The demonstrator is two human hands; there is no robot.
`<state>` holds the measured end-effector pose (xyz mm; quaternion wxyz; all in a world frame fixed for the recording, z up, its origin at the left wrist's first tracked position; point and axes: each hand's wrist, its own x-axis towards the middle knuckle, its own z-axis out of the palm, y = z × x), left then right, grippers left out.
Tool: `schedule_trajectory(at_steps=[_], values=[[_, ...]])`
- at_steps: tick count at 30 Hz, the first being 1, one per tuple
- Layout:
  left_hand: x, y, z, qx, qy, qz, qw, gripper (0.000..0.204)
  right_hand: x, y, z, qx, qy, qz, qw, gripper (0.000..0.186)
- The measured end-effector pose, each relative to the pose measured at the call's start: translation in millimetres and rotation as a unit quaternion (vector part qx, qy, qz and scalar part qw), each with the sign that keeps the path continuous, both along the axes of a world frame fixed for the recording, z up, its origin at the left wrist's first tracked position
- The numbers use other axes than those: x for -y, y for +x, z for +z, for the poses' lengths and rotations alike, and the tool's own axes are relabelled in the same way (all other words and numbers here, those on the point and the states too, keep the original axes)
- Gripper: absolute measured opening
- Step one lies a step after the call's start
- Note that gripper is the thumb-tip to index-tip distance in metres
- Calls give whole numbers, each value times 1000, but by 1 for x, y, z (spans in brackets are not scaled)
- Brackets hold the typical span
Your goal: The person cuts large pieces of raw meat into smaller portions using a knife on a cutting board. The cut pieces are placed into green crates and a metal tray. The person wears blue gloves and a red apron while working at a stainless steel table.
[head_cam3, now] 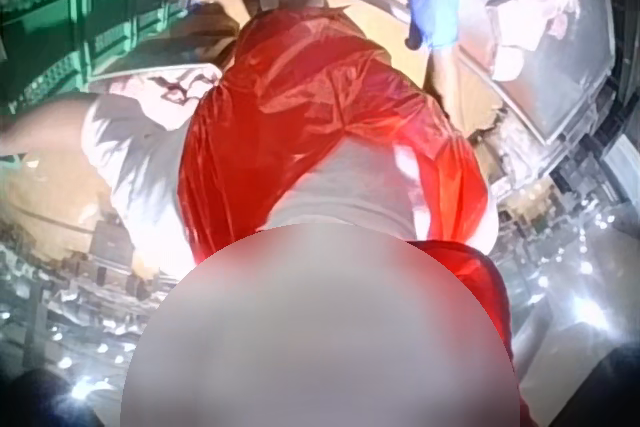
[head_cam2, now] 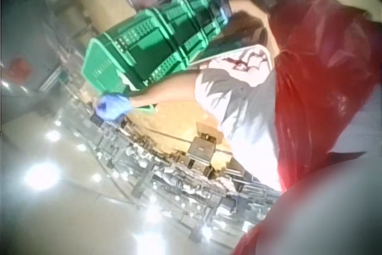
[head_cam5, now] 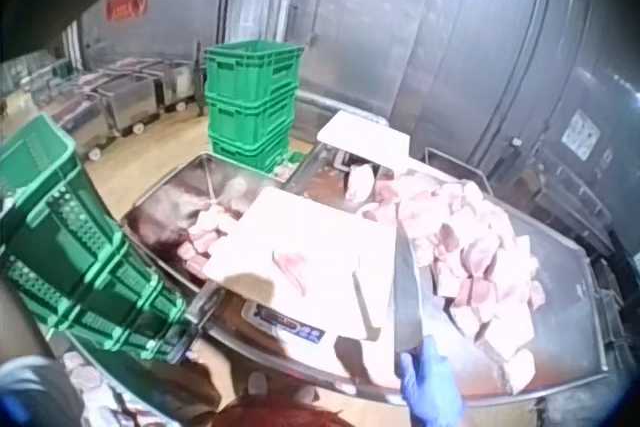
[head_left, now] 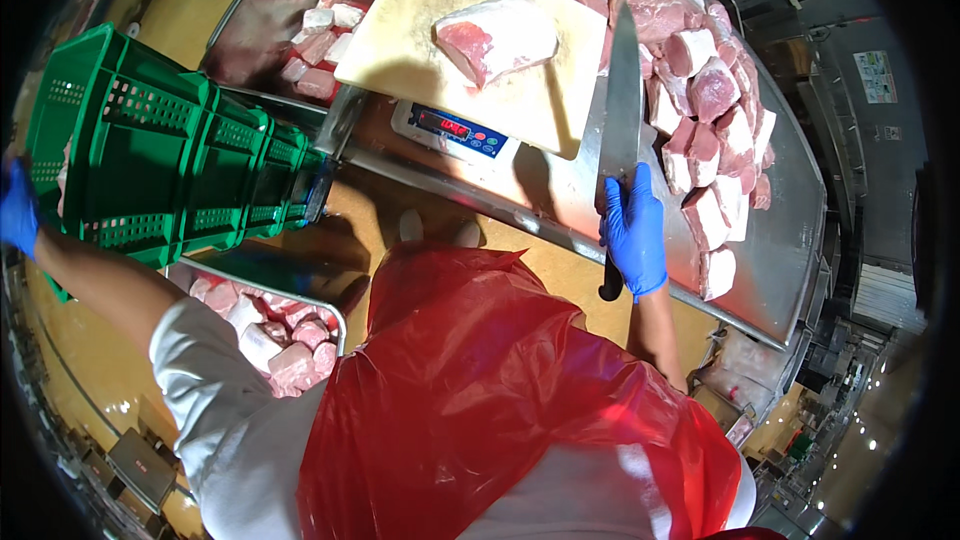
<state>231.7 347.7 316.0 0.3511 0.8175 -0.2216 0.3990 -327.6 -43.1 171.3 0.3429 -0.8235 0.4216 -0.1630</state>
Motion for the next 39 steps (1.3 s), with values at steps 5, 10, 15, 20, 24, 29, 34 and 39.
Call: schedule_trajectory(at_steps=[5, 10, 15, 20, 24, 29, 34, 39], values=[[86, -20, -24, 84, 167, 76, 979, 36, 9, -4, -22, 34, 8, -17, 999, 18], [357, -179, -167, -133, 371, -423, 816, 100, 18, 26, 10, 49, 7, -14, 999, 18], [445, -241, -149, -242, 555, -375, 702, 128, 26, 19, -1, 92, -79, -17, 992, 26], [421, -209, -163, 115, 575, -556, 589, 96, 17, -11, -25, 75, -49, -37, 995, 23], [366, -176, -173, 154, 382, -687, 599, 64, 6, -35, -43, 35, -45, -22, 998, 20], [298, -194, -222, -365, 75, -538, 756, 47, -4, -8, -68, -45, -85, 38, 995, 22], [309, -220, -247, -144, -76, -463, 871, 20, -14, 87, -51, 0, -158, 161, 974, 36], [312, -224, -251, -219, -100, -441, 865, 4, -11, 182, -25, 26, -161, 189, 968, 26]])
